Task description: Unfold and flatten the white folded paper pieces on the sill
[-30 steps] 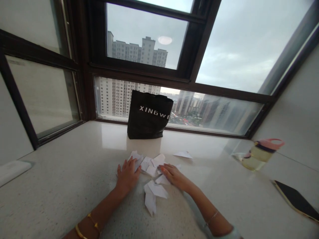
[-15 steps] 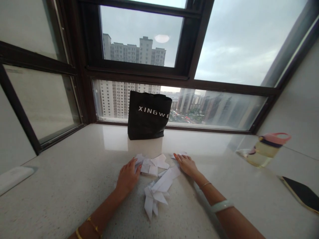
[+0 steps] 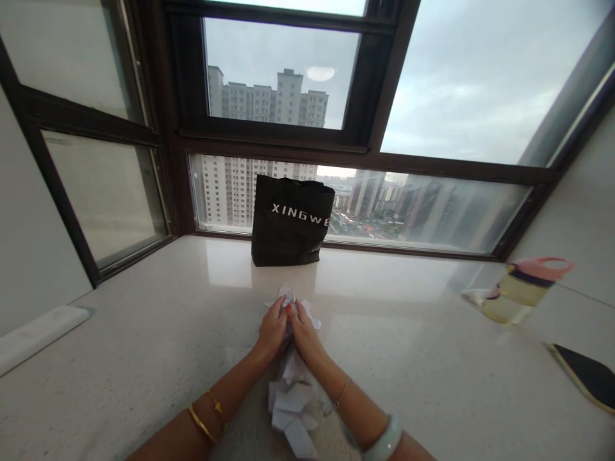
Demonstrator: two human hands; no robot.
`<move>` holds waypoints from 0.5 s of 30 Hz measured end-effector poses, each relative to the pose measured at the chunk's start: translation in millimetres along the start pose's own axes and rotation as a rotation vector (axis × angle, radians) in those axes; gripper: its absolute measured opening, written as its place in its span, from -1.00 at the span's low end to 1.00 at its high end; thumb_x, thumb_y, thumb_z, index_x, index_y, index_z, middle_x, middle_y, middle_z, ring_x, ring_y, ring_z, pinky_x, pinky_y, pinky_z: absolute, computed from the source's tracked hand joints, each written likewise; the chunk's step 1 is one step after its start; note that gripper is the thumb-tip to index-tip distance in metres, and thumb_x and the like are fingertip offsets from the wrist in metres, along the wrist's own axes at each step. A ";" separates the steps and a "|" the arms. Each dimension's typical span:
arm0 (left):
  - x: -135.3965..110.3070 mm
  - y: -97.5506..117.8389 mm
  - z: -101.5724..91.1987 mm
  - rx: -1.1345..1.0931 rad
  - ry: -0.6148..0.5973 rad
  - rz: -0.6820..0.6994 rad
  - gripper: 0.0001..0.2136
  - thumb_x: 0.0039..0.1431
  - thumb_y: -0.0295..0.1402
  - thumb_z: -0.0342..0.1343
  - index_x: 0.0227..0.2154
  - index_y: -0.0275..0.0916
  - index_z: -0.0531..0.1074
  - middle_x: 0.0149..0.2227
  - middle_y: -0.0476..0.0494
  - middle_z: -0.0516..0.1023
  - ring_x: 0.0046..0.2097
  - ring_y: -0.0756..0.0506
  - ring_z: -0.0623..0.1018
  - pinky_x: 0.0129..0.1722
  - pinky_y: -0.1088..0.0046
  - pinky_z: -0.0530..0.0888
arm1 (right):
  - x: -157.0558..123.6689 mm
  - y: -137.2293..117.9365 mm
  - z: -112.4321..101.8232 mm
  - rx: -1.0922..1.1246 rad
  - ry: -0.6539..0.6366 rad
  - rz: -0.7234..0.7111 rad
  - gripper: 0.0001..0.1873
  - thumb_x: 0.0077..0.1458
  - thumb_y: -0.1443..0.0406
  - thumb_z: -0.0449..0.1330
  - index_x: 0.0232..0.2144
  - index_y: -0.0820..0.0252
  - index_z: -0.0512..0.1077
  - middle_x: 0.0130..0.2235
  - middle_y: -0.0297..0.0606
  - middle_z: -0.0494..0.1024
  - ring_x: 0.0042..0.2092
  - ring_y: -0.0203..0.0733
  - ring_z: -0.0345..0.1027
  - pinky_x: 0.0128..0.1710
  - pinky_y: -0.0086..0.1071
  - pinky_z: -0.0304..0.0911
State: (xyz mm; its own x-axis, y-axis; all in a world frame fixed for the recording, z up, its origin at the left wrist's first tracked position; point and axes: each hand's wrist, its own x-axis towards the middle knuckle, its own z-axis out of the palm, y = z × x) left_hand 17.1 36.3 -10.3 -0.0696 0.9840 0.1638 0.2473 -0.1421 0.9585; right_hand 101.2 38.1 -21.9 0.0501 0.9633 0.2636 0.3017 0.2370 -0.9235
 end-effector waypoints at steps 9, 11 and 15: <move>-1.8 55.0 -20.5 -0.180 0.053 0.169 -0.55 0.03 -0.30 -0.06 0.03 -0.25 0.18 0.11 -0.18 0.22 0.11 -0.12 0.22 0.10 0.32 0.12 | 25.0 -51.4 -47.0 -0.073 0.132 -0.156 -0.44 0.00 0.06 -0.07 -0.02 0.29 0.22 0.02 -0.04 0.30 0.06 -0.08 0.12 0.07 -0.16 -0.05; -11.6 48.1 -36.5 -0.037 0.135 0.156 -0.47 -0.04 -0.31 0.02 0.06 -0.26 0.14 0.16 -0.18 0.10 0.18 -0.14 0.08 0.14 0.30 -0.01 | 14.9 -43.5 -69.9 -0.214 0.218 -0.167 -0.40 -0.04 0.02 -0.03 -0.03 0.30 0.23 0.07 -0.01 0.22 0.13 -0.03 -0.01 0.12 -0.10 -0.18; -54.5 16.6 -64.9 0.257 -0.058 0.079 -0.33 -0.07 -0.13 0.03 0.12 -0.25 0.04 0.21 -0.23 -0.04 0.21 -0.20 -0.02 0.15 0.20 -0.05 | -39.6 -20.2 -105.4 -0.406 -0.192 -0.183 -0.27 -0.09 -0.02 0.04 0.10 0.15 0.08 0.17 -0.09 0.06 0.18 -0.07 -0.11 0.11 -0.11 -0.13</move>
State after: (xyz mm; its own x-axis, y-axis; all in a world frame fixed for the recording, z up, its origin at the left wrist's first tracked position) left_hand -37.7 -26.6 11.8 0.0131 0.9766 0.2148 0.4871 -0.1939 0.8515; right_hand 193.5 -18.1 15.6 -0.2034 0.9254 0.3199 0.6382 0.3731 -0.6734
